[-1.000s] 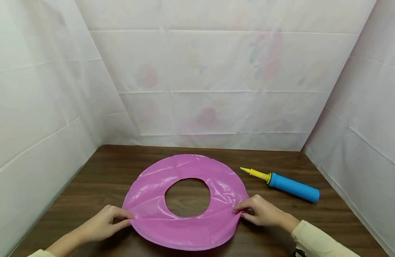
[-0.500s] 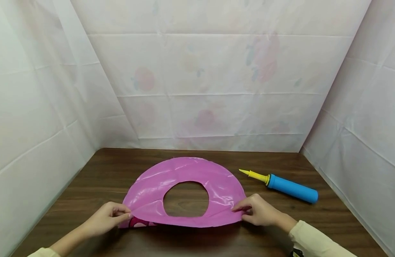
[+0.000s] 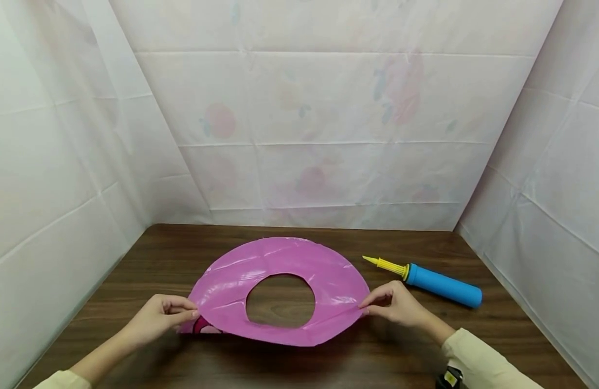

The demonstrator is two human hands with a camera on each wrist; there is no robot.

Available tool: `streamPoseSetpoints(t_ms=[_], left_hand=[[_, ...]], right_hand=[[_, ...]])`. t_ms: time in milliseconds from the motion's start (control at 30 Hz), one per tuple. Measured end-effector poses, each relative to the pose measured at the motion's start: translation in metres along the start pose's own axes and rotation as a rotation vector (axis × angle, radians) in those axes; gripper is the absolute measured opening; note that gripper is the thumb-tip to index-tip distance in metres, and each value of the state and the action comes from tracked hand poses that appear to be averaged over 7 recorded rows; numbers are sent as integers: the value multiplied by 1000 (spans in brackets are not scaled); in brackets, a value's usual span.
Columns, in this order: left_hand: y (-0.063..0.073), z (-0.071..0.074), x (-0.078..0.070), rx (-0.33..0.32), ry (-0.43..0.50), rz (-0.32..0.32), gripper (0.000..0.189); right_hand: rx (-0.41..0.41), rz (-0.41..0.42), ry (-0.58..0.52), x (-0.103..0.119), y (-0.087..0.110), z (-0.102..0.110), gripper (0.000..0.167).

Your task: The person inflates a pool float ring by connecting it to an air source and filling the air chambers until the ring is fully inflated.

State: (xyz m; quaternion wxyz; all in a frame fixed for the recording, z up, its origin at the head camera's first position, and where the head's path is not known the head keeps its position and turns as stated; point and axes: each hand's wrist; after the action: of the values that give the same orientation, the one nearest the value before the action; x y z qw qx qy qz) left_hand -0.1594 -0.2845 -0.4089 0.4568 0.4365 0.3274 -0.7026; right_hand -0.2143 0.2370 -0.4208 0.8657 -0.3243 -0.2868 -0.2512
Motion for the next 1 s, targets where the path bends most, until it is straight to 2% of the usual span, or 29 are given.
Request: streamPoseSetpoints(t_ms=[200, 333, 500, 700, 900, 1000], left_hand=[[-4, 6, -5, -23, 12, 49, 27], [-8, 12, -11, -40, 10, 40, 28], [-16, 21, -22, -75, -31, -13, 28], [-29, 30, -40, -176, -73, 16, 29], [-39, 40, -56, -215, -47, 2, 28], [-43, 45, -64, -273, -103, -31, 26]], right_hand=[[-35, -180, 2, 1, -2, 9, 12], [-54, -245, 31, 3, -6, 17, 14], [-109, -189, 56, 4, -15, 28, 12], [-208, -96, 71, 9, -27, 41, 10], [-277, -108, 44, 16, -41, 49, 9], [-306, -133, 46, 20, -51, 55, 10]])
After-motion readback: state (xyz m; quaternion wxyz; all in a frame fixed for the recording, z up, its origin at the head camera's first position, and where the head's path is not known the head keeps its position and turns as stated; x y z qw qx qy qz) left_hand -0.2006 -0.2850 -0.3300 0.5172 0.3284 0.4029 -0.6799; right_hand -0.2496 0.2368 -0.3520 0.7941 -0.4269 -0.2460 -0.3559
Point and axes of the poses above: each hand's wrist, its own y-axis away from the middle knuckle, its own z-axis out of the back of the hand, x = y × z, and after that the axes turned 5 degrees about y, right-handed
